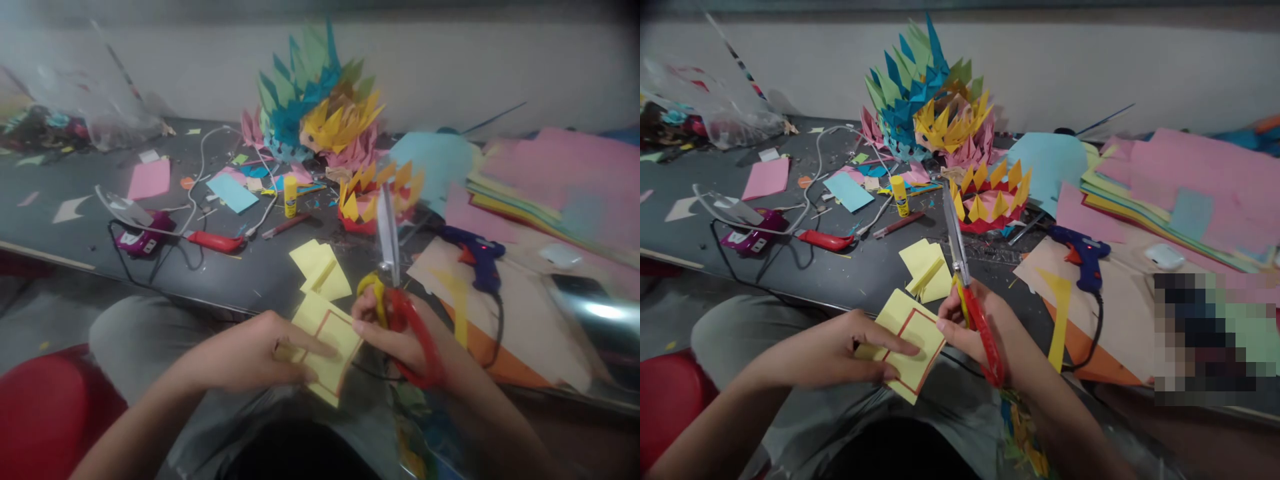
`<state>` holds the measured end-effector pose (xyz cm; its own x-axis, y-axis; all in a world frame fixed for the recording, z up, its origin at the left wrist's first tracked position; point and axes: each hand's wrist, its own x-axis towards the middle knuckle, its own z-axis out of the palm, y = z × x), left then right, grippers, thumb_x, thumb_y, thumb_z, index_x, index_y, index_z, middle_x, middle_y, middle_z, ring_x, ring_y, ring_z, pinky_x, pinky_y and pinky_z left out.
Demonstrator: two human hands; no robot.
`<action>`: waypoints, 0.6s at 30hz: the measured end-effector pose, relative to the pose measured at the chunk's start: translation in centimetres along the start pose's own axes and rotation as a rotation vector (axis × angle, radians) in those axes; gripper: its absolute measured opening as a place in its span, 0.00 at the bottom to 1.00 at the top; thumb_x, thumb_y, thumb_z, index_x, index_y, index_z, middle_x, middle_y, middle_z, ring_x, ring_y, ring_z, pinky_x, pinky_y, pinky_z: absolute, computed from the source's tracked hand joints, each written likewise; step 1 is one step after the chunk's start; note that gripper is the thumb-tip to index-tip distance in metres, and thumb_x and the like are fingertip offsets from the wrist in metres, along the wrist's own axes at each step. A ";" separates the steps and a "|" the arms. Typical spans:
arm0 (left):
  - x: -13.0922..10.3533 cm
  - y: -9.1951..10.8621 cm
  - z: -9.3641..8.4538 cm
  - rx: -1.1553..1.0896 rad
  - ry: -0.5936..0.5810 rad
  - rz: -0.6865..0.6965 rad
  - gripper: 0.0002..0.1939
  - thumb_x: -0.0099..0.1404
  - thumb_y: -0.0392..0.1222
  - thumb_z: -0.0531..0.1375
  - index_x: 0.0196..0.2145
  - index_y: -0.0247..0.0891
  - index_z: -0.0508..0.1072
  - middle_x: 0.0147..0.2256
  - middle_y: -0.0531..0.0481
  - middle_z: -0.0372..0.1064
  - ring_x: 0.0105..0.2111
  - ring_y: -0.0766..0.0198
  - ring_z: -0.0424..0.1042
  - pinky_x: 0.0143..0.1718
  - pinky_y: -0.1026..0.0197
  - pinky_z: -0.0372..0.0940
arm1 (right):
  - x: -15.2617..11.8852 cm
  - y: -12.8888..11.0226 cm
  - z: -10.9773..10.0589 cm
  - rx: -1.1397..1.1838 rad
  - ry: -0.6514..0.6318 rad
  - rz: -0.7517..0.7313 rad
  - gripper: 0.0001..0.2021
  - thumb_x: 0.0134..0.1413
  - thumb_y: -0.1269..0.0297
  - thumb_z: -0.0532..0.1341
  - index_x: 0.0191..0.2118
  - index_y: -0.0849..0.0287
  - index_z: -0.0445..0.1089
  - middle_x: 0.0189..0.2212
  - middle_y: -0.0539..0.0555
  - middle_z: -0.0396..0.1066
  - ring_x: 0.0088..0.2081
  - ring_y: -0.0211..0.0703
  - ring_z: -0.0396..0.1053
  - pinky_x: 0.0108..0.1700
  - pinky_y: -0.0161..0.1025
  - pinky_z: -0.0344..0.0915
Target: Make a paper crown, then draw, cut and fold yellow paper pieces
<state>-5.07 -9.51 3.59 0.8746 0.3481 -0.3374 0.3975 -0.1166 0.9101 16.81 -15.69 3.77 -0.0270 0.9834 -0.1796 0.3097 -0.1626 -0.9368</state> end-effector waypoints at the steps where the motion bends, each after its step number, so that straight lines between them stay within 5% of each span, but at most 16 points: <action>1: 0.0 -0.1 -0.4 -0.013 0.006 -0.009 0.15 0.60 0.37 0.59 0.45 0.42 0.75 0.37 0.53 0.76 0.33 0.65 0.73 0.34 0.68 0.66 | 0.0 -0.2 0.0 -0.004 0.009 0.016 0.07 0.42 0.67 0.61 0.25 0.56 0.60 0.23 0.47 0.63 0.24 0.36 0.62 0.28 0.34 0.62; 5: 0.2 -0.7 -0.8 -0.068 0.211 -0.021 0.09 0.61 0.37 0.57 0.35 0.38 0.78 0.33 0.51 0.77 0.32 0.66 0.74 0.34 0.68 0.67 | -0.1 0.9 1.0 0.112 0.127 0.040 0.09 0.39 0.66 0.62 0.25 0.56 0.58 0.21 0.47 0.62 0.21 0.35 0.61 0.25 0.35 0.62; 10: 1.2 -1.7 1.5 -0.258 0.614 0.034 0.07 0.59 0.40 0.61 0.33 0.38 0.78 0.34 0.49 0.77 0.31 0.67 0.73 0.33 0.69 0.66 | -0.5 3.6 3.2 0.308 0.440 -0.057 0.11 0.42 0.66 0.62 0.27 0.56 0.56 0.24 0.46 0.62 0.25 0.34 0.63 0.28 0.34 0.62; 18: 2.4 -1.0 4.1 -0.381 0.549 0.032 0.10 0.58 0.41 0.62 0.38 0.40 0.78 0.37 0.49 0.77 0.33 0.66 0.74 0.33 0.69 0.67 | -0.5 4.1 4.3 0.235 0.531 -0.090 0.10 0.44 0.64 0.62 0.27 0.56 0.58 0.24 0.48 0.63 0.26 0.37 0.65 0.30 0.35 0.65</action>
<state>-2.24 -12.38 0.86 0.5758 0.7848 -0.2294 0.1598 0.1671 0.9729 14.04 -17.24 -1.26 0.4556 0.8899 0.0217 0.1076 -0.0309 -0.9937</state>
